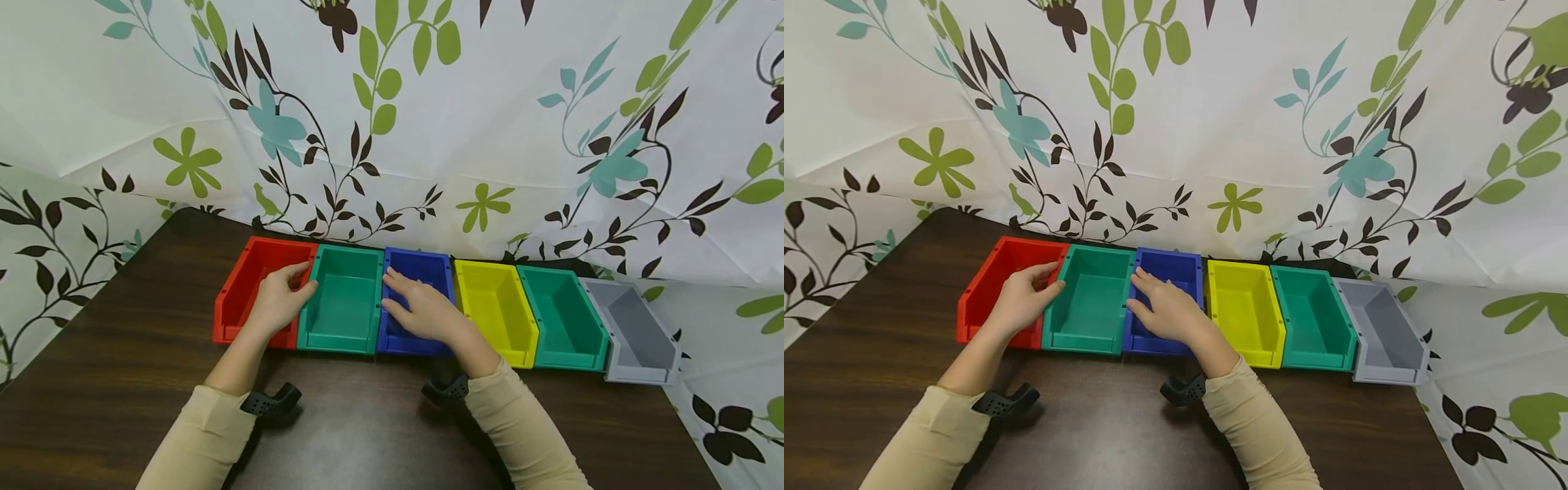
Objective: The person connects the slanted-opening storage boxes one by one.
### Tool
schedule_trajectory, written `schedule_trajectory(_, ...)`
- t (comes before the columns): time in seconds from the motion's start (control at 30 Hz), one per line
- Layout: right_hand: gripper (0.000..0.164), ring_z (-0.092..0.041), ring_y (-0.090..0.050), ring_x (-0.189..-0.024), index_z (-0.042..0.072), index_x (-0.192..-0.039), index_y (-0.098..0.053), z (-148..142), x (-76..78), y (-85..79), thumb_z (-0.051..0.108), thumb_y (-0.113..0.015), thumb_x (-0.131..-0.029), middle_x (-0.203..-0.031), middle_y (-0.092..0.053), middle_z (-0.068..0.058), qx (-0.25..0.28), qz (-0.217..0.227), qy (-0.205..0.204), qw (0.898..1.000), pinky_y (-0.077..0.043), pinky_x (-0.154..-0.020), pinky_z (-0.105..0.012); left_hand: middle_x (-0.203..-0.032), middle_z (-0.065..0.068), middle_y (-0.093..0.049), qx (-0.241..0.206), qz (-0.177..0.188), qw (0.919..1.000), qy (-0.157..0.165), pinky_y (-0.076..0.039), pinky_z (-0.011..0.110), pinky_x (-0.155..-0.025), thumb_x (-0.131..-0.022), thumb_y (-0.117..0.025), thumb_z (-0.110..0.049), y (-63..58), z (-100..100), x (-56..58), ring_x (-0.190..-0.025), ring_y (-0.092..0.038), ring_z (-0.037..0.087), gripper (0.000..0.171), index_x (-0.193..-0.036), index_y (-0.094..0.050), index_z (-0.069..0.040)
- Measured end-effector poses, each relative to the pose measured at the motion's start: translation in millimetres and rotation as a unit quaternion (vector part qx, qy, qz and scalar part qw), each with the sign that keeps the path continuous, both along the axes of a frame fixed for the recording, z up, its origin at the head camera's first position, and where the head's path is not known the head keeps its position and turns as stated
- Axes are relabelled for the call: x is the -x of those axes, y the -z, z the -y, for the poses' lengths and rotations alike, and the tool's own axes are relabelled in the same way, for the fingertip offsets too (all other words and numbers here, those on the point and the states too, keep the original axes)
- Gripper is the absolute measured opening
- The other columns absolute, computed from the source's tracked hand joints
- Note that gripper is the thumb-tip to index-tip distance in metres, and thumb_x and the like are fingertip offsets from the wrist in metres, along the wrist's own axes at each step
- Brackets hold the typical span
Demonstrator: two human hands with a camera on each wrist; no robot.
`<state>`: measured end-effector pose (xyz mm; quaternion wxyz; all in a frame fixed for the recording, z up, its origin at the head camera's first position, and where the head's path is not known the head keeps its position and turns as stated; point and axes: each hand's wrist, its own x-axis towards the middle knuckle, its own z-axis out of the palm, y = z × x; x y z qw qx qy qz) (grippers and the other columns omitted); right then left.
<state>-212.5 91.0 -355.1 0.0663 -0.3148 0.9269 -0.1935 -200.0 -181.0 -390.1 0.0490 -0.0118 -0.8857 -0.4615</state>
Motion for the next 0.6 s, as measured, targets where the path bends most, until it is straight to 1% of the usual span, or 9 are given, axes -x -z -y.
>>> schedule_trajectory(0.17, 0.055, -0.028, -0.035, -0.138, 0.012, -0.146, -0.036, 1.4, -0.9, 1.0, 0.039, -0.045, -0.099, -0.154, -0.029, -0.003, -0.002, -0.003, 0.001, 1.000, -0.027, -0.112, -0.053, -0.135, 0.023, -0.052, 0.001, 0.003, 1.0000, 0.001, -0.049, 0.052, -0.093, -0.093, -0.055, -0.020, -2.0, -0.1, -1.4, -0.118, -0.054, 0.039, 0.051, -0.138, -0.045, 0.001)
schedule_trajectory(0.6, 0.055, -0.021, -0.034, -0.139, 0.012, -0.146, -0.037, 4.0, 1.6, -0.3, 0.040, -0.045, -0.099, -0.154, -0.030, -0.003, -0.038, -0.015, 0.000, 0.999, -0.026, -0.114, -0.050, -0.136, 0.023, -0.051, 0.007, 0.002, 1.0000, 0.004, -0.048, 0.053, -0.094, -0.094, -0.055, -0.020, -2.8, 0.2, -0.4, -0.118, -0.053, 0.039, 0.051, -0.138, -0.044, 0.002)
